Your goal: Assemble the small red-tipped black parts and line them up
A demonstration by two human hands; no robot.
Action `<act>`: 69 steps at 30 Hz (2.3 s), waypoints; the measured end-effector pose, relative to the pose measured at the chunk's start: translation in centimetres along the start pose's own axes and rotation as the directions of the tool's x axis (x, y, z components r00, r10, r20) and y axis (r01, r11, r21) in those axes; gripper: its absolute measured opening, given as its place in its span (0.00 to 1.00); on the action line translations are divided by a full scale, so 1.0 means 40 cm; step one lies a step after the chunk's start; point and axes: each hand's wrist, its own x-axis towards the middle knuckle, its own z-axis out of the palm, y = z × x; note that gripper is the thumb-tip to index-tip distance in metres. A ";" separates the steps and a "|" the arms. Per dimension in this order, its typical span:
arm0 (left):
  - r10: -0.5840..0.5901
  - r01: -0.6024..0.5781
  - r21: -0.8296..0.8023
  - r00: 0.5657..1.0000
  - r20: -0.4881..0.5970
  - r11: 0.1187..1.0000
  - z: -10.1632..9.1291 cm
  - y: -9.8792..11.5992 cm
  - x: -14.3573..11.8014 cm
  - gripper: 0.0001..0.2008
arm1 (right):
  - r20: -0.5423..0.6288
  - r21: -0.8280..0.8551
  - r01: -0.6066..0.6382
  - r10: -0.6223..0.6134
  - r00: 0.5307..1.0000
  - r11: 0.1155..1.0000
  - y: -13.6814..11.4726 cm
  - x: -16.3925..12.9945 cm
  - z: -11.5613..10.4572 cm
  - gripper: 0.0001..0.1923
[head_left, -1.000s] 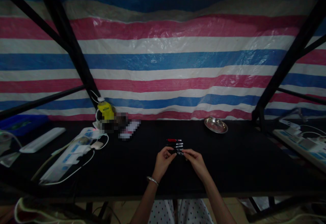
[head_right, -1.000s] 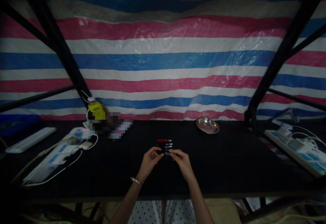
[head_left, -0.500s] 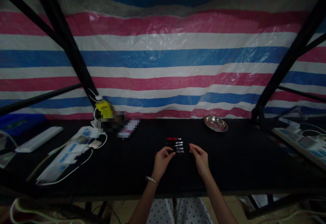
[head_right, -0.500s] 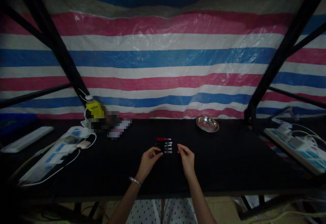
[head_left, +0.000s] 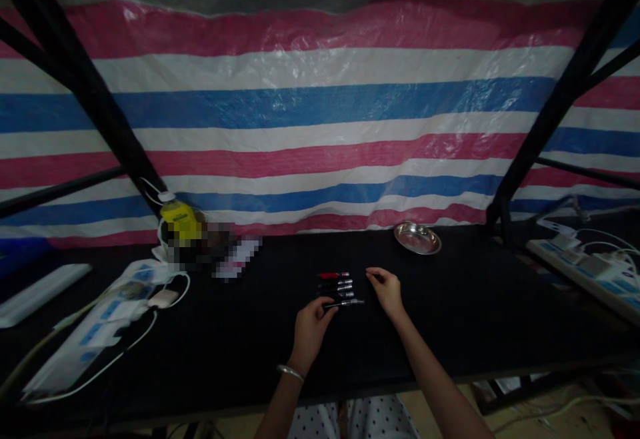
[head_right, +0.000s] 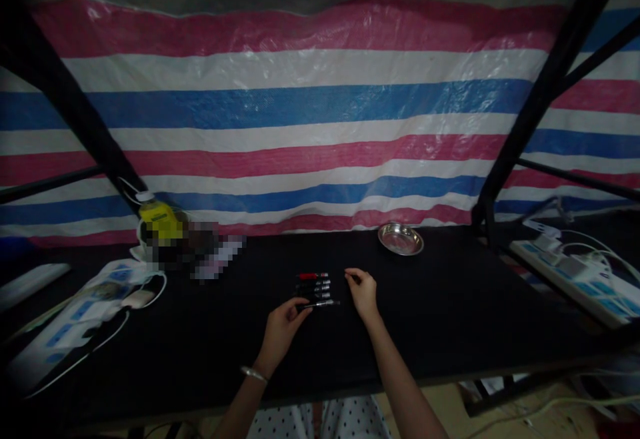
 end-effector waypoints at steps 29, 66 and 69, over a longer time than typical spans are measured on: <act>0.055 -0.055 -0.004 0.997 -0.055 0.998 0.001 0.013 -0.009 0.15 | 0.034 -0.216 0.117 -0.113 0.993 0.969 -0.032 -0.083 -0.050 0.08; 0.040 -0.043 -0.026 0.996 -0.086 0.999 -0.002 0.026 -0.016 0.12 | 0.335 -0.264 0.209 -0.113 0.935 0.942 -0.089 -0.090 -0.027 0.09; 0.015 -0.023 -0.075 0.994 -0.107 0.997 -0.005 0.028 -0.017 0.13 | 0.315 -0.040 0.122 -0.103 0.943 0.992 -0.085 -0.081 -0.030 0.10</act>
